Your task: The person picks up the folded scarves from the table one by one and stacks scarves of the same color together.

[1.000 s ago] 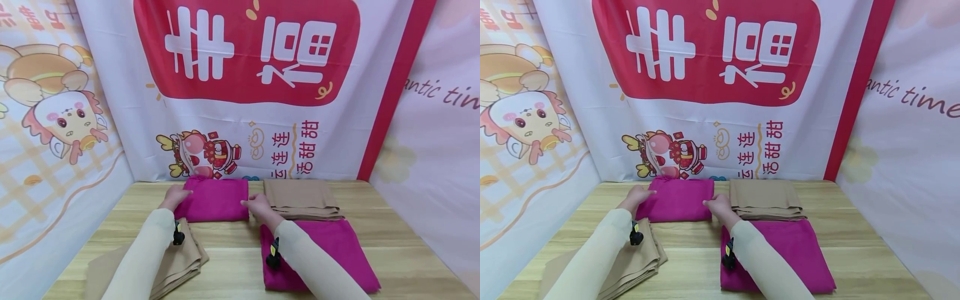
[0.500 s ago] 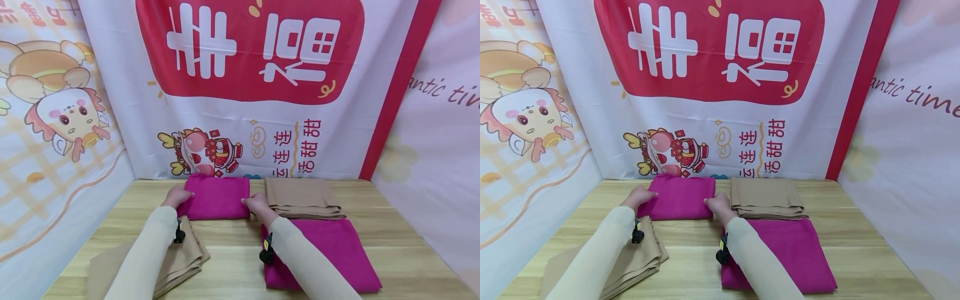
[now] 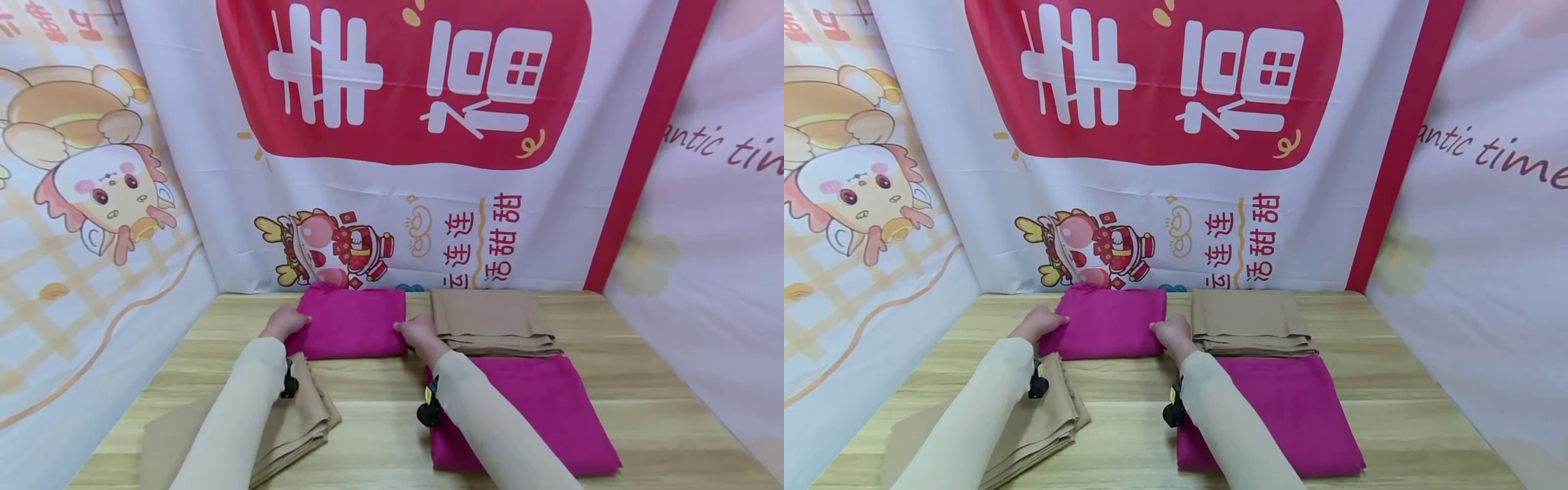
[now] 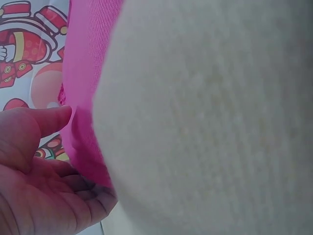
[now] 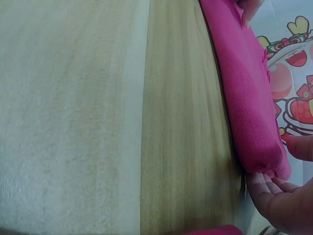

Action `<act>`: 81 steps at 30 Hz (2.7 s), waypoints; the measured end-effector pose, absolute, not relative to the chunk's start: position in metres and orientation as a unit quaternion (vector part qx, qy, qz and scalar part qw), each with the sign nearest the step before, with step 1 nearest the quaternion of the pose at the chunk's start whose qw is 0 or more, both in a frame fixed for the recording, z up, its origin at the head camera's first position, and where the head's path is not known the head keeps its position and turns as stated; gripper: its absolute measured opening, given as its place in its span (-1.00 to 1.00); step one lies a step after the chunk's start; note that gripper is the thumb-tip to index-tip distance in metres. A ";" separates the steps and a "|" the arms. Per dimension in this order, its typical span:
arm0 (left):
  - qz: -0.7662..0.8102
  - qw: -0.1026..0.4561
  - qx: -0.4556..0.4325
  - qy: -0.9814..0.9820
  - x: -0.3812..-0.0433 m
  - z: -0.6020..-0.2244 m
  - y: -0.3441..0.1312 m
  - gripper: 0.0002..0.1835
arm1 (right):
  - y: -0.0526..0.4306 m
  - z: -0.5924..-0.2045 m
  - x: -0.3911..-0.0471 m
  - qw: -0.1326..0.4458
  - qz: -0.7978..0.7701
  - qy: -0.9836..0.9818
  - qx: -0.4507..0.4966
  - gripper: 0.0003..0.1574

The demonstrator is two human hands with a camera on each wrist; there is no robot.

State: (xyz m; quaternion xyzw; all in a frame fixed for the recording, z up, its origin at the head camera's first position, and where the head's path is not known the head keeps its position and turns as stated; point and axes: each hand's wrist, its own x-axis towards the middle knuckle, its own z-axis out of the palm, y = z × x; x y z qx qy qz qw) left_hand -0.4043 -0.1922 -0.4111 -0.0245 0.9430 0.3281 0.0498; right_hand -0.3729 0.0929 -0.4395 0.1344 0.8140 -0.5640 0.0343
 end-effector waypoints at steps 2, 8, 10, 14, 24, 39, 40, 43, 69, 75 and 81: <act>0.336 0.058 -0.036 0.940 -0.410 -0.416 -0.194 -0.53 | 0.092 -0.440 -0.373 0.031 -0.565 0.813 0.133 -0.44; 0.337 0.055 -0.032 0.939 -0.438 -0.438 -0.209 -0.46 | 0.088 -0.438 -0.373 0.022 -0.562 0.815 0.137 -0.64; 0.346 0.051 -0.039 0.936 -0.437 -0.437 -0.207 -0.48 | 0.087 -0.438 -0.372 0.020 -0.564 0.814 0.137 -0.71; 0.365 0.047 -0.057 0.928 -0.421 -0.423 -0.196 -0.50 | 0.087 -0.438 -0.374 0.015 -0.576 0.806 0.137 -0.78; 0.415 0.062 -0.073 0.905 -0.410 -0.420 -0.198 -0.51 | 0.085 -0.441 -0.385 0.055 -0.634 0.752 0.172 -0.56; 0.481 0.094 -0.105 0.865 -0.417 -0.423 -0.188 -0.41 | 0.091 -0.442 -0.388 0.074 -0.638 0.745 0.183 -0.47; 0.481 0.098 -0.105 0.865 -0.417 -0.423 -0.188 -0.40 | 0.091 -0.442 -0.388 0.074 -0.637 0.745 0.184 -0.47; 0.480 0.104 -0.105 0.865 -0.416 -0.423 -0.188 -0.41 | 0.091 -0.441 -0.389 0.069 -0.643 0.742 0.179 -0.46; 0.477 0.024 -0.130 0.869 -0.416 -0.422 -0.189 -0.63 | 0.087 -0.445 -0.392 0.015 -0.643 0.743 0.186 -0.56; 0.496 0.008 -0.137 0.858 -0.419 -0.424 -0.187 -0.71 | 0.085 -0.442 -0.389 0.013 -0.645 0.740 0.188 -0.58; 0.492 0.007 -0.148 0.858 -0.420 -0.419 -0.184 -0.61 | 0.083 -0.441 -0.387 -0.007 -0.650 0.741 0.171 -0.56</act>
